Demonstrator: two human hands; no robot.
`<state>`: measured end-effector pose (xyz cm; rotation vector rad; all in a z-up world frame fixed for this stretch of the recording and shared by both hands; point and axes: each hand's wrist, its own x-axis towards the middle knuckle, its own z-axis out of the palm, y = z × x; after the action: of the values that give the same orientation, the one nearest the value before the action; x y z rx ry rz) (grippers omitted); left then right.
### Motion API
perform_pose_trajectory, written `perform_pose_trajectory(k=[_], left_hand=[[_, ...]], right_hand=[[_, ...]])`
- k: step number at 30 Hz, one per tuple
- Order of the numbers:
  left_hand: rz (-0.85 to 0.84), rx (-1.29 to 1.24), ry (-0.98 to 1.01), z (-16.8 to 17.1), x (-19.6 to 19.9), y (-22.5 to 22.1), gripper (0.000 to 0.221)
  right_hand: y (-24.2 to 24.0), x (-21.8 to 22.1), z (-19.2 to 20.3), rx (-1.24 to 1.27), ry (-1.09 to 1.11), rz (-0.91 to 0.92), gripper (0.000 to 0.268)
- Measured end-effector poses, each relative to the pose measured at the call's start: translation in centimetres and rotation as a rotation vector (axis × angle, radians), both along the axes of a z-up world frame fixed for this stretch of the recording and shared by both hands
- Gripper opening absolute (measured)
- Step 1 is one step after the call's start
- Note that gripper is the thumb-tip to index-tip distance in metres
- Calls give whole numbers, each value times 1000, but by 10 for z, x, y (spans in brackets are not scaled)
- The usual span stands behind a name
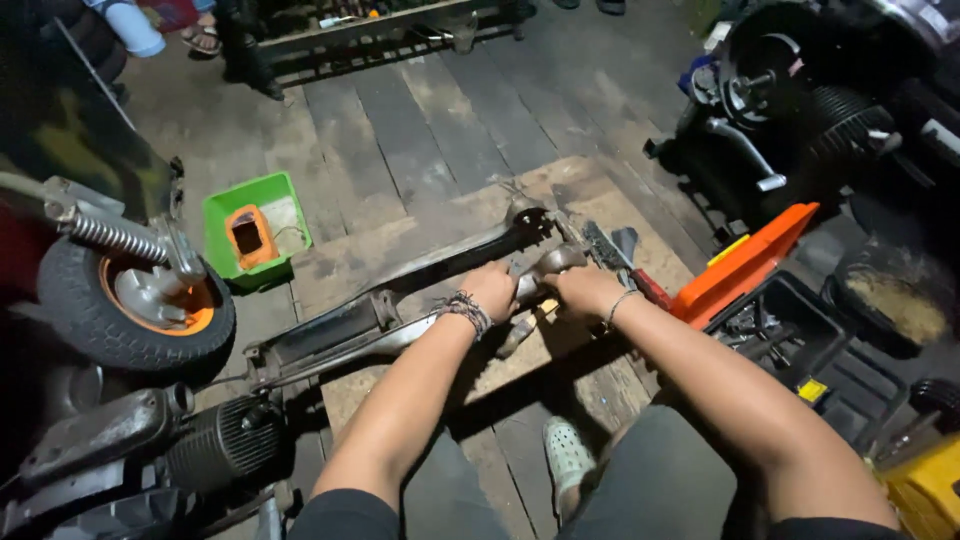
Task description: Scraping residue or paint from a motorcycle swingarm using a small hand tool
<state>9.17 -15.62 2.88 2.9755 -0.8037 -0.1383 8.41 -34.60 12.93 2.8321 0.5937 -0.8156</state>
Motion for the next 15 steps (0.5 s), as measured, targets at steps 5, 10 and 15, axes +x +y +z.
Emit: perform_pose_trajectory(k=[5, 10, 15], left_hand=[[25, 12, 12, 13, -10, 6, 45], [72, -6, 15, 4, -25, 19, 45], [43, 45, -18, -1, -32, 23, 48]], right_hand=[[-7, 13, -32, -58, -26, 158, 70], [6, -21, 17, 24, 25, 90, 56], [-6, -21, 2, 151, 116, 58, 67]])
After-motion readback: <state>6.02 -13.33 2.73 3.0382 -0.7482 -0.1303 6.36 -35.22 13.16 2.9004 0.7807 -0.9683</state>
